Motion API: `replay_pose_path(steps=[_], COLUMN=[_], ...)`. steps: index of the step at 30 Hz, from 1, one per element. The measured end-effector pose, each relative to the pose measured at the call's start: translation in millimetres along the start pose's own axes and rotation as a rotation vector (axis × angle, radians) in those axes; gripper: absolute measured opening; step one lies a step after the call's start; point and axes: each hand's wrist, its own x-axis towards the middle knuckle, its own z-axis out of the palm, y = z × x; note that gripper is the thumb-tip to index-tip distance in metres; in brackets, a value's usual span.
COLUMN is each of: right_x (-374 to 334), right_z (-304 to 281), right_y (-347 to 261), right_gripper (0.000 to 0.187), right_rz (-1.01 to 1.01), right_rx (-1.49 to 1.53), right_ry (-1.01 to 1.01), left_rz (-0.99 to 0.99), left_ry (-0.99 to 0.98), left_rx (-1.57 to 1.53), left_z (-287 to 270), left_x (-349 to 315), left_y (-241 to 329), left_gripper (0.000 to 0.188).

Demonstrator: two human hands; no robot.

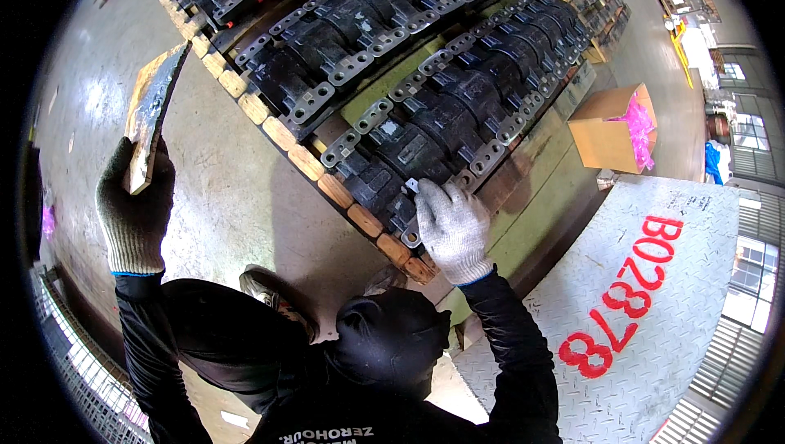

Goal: The person uses a small metal tool to scoop a grey compound from a wooden board and applies it to the surface of black metal parts arranged on a pallet. The person repeatedly scoops and spreads the compound across multiple parts in a systematic manner.

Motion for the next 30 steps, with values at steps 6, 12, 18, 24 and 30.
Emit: replay_pose_path(steps=[6,12,18,24,30], right_x=[-1.5,-1.6,-1.2,-4.9,-3.6], right_z=[1.7,-2.3,0.5,3.2,1.5], right_y=[4.2,0.0,-1.9,4.1,-2.8], right_gripper=[0.018,0.019,0.019,0.019,0.021], right_rz=[0.042,0.022,0.073,0.052,-0.002], right_rx=[0.045,0.031,0.106,0.059,0.005], right_ry=[0.055,0.026,0.021,0.034,0.051], left_rz=[-0.01,-0.034,0.061,-0.015,-0.079], left_ry=[-0.022,-0.094,-0.079,-0.095,-0.039], left_rx=[-0.12,-0.44,-0.18,-0.343,-0.538], left_z=[2.1,4.2,2.8,3.9,6.0], left_x=[2.8,11.7,12.0,11.3,10.8], left_y=[-13.4,-34.1,-41.5,-36.3,-31.6], left_gripper=[0.041,0.046,0.047,0.045,0.041])
